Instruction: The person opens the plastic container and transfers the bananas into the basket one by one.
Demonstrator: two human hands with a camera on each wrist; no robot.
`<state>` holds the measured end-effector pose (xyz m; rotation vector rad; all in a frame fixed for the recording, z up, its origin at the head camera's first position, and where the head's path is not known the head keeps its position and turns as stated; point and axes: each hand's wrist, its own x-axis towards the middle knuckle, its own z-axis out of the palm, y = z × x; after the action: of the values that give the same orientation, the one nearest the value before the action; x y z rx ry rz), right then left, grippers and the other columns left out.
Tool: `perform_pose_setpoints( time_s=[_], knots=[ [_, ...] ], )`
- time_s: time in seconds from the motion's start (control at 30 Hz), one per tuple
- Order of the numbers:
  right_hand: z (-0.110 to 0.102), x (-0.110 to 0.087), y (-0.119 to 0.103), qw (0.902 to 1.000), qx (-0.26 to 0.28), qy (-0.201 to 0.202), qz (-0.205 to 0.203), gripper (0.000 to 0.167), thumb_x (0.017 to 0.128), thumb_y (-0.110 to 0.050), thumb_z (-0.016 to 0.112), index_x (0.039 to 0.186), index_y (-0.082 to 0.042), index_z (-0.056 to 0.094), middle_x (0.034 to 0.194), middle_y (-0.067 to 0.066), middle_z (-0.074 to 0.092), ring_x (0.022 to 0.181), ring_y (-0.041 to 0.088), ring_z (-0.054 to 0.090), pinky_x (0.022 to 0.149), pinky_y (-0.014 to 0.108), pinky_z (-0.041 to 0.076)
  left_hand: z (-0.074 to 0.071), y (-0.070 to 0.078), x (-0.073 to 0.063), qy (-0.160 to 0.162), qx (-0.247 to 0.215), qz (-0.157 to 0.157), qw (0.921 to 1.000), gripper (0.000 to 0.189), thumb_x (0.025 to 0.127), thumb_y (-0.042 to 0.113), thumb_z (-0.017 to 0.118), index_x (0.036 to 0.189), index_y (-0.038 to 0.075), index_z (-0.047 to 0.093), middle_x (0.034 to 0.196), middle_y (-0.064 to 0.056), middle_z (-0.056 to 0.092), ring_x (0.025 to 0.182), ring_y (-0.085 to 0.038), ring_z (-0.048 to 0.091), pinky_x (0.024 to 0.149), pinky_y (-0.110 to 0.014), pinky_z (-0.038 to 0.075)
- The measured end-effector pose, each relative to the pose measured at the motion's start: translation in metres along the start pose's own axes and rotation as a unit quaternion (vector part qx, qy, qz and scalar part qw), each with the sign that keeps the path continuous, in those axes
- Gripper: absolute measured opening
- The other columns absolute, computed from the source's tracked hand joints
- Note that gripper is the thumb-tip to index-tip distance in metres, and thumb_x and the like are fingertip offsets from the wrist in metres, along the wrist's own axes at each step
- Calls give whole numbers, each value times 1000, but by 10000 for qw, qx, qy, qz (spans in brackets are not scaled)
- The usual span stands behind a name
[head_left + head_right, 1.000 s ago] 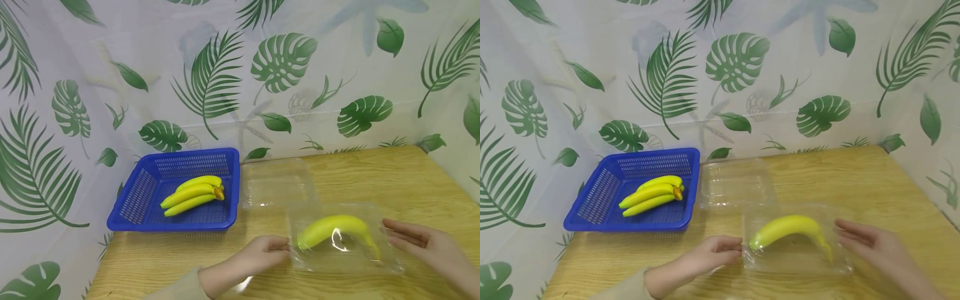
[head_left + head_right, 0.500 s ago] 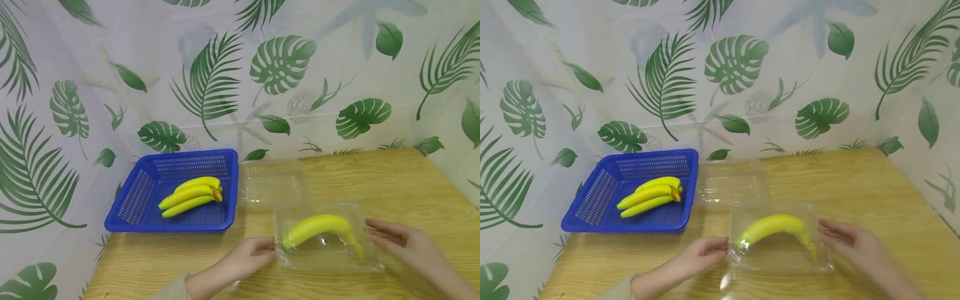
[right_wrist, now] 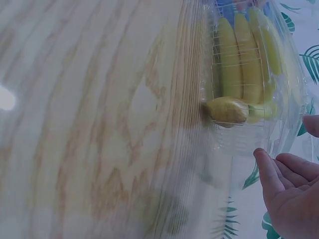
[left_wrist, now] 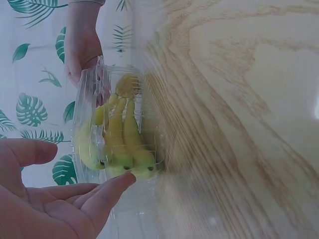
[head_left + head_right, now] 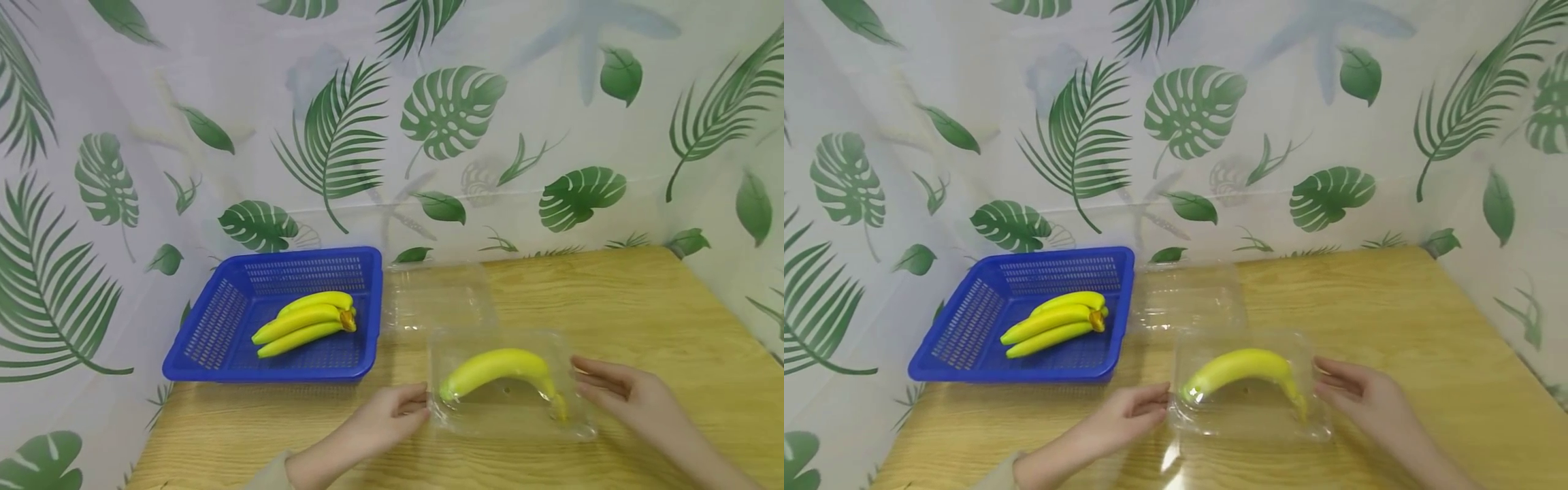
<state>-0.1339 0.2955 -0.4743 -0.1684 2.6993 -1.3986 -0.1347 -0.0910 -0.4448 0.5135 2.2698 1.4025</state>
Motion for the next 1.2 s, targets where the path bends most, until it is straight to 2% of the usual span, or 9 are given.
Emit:
perform_pose_setpoints(
  time_s=[0.17,0.63,0.93,1.2],
  knots=[
    [7,6,-8,10000,-84,16,-32,55,105,-23,70,148,8,56,144,29,63,101,-22,61,81,10,59,-6,-4,-2,117,156,41,9998,58,104,14,63,148,-19,47,143,-32,63,130,-46,66,106,-51,59],
    [18,23,-20,9994,-98,59,-320,53,104,-22,72,143,10,59,139,29,67,100,-22,60,83,10,58,-13,-12,-4,429,69,301,9986,59,104,10,61,146,-26,41,140,-41,60,128,-54,64,106,-53,58],
    [22,34,-24,9998,-55,-32,-214,53,105,-26,70,145,7,59,140,25,68,99,-22,61,84,9,57,-17,-15,-6,501,209,163,9984,62,105,15,62,150,-22,41,144,-38,59,130,-52,64,106,-53,58],
    [21,38,-22,9991,-51,-176,-376,53,106,-23,68,146,10,57,143,28,65,100,-21,62,84,11,58,-21,-18,-9,572,235,202,9979,60,105,15,63,149,-20,43,143,-37,60,130,-50,65,107,-53,58]
  ],
)
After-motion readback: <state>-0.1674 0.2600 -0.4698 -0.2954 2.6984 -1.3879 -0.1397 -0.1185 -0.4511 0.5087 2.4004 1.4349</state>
